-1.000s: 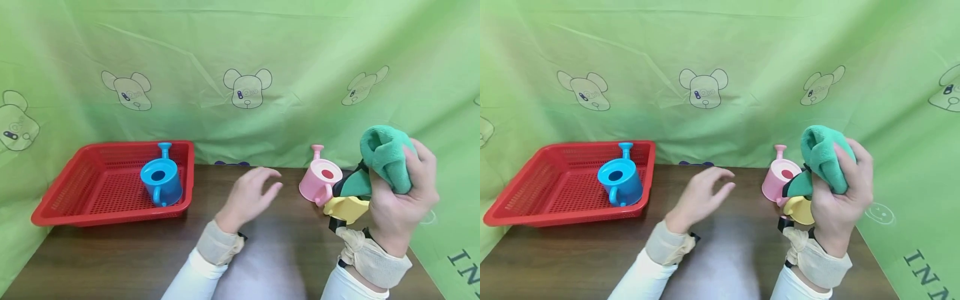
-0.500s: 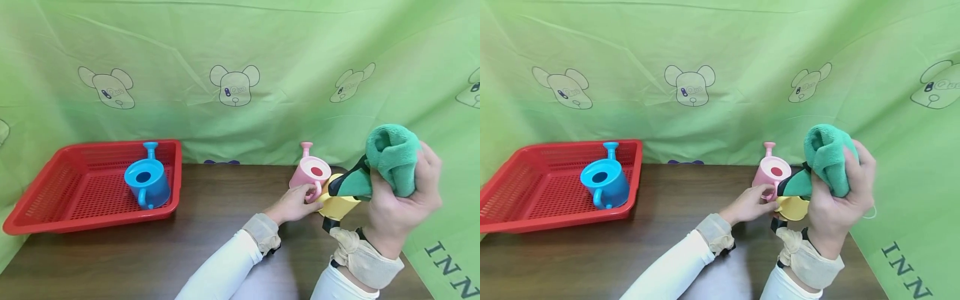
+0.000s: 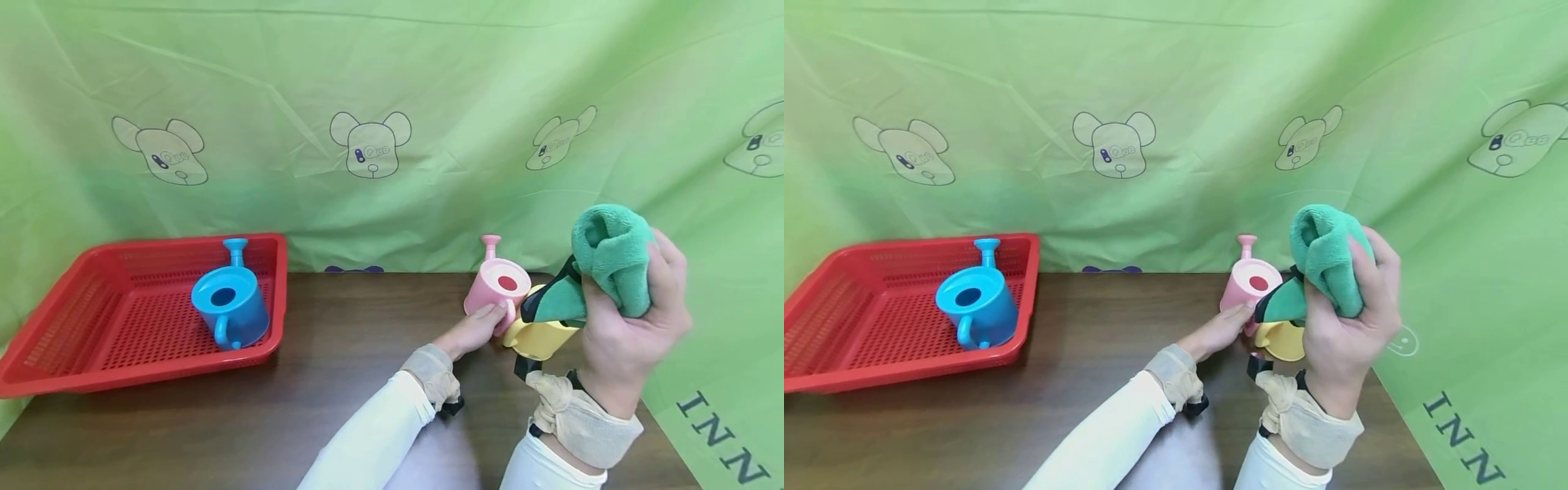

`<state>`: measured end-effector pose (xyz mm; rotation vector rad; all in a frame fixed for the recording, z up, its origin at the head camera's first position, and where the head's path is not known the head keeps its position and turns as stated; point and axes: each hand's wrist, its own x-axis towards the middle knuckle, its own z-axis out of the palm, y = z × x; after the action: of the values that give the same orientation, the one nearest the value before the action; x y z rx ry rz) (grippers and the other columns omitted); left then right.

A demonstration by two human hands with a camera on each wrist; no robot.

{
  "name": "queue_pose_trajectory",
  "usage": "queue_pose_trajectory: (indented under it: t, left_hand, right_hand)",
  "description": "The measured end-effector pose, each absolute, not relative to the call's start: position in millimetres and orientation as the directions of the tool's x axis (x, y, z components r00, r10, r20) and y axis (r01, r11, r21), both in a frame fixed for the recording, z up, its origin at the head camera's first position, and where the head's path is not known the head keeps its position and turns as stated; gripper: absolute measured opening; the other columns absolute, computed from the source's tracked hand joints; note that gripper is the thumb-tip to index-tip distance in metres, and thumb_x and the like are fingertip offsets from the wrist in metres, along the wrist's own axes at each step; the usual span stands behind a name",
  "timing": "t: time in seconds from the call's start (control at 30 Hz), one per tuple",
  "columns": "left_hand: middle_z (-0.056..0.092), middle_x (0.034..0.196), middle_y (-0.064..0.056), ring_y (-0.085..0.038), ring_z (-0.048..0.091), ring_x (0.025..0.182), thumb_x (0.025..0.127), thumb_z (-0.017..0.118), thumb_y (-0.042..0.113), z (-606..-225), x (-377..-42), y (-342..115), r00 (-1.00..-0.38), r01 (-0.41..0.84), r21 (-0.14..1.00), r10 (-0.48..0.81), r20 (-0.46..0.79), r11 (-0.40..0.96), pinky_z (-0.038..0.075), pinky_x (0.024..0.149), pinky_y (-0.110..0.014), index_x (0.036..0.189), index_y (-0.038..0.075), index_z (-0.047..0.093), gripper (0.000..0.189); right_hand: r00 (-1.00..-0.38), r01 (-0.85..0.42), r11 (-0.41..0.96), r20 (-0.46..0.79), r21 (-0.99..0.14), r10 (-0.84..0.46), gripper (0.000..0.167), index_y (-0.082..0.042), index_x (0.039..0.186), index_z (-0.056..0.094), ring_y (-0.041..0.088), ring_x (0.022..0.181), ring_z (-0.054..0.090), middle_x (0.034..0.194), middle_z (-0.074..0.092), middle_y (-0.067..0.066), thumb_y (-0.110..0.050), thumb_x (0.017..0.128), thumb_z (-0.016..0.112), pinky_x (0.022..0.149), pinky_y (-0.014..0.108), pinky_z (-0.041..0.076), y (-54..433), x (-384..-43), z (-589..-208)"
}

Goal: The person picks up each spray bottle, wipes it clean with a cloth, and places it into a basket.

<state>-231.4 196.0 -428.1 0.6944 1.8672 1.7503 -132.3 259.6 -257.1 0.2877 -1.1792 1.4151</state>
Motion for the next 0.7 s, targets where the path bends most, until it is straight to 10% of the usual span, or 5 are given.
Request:
queue_pose_trajectory:
  t: [0.33,0.7]
  left_hand:
    - [0.074,0.09,-0.005,-0.012,0.066,0.084,0.11,0.043,0.047,-428.0,-238.1,190.4,-0.975,0.039,0.986,0.223,0.002,0.163,0.052,0.082,-0.028,0.099,0.01,0.076,0.05]
    - [0.068,0.068,-0.003,-0.011,0.057,0.066,0.102,0.054,0.042,-424.2,-256.0,175.0,-0.995,-0.013,0.993,-0.1,-0.002,0.116,0.047,0.064,-0.028,0.059,0.018,0.056,0.049]
  right_hand:
    - [-0.268,-0.866,0.208,0.774,-0.454,0.573,0.028,0.015,0.096,0.068,0.029,0.111,0.062,0.107,0.076,0.013,0.023,0.069,0.067,0.106,0.035,0.046,260.5,-134.5,-258.8]
    - [-0.299,-0.867,0.189,0.786,-0.461,0.541,0.027,0.016,0.098,0.068,0.031,0.113,0.061,0.109,0.075,0.013,0.022,0.071,0.069,0.105,0.035,0.046,261.0,-133.5,-262.6]
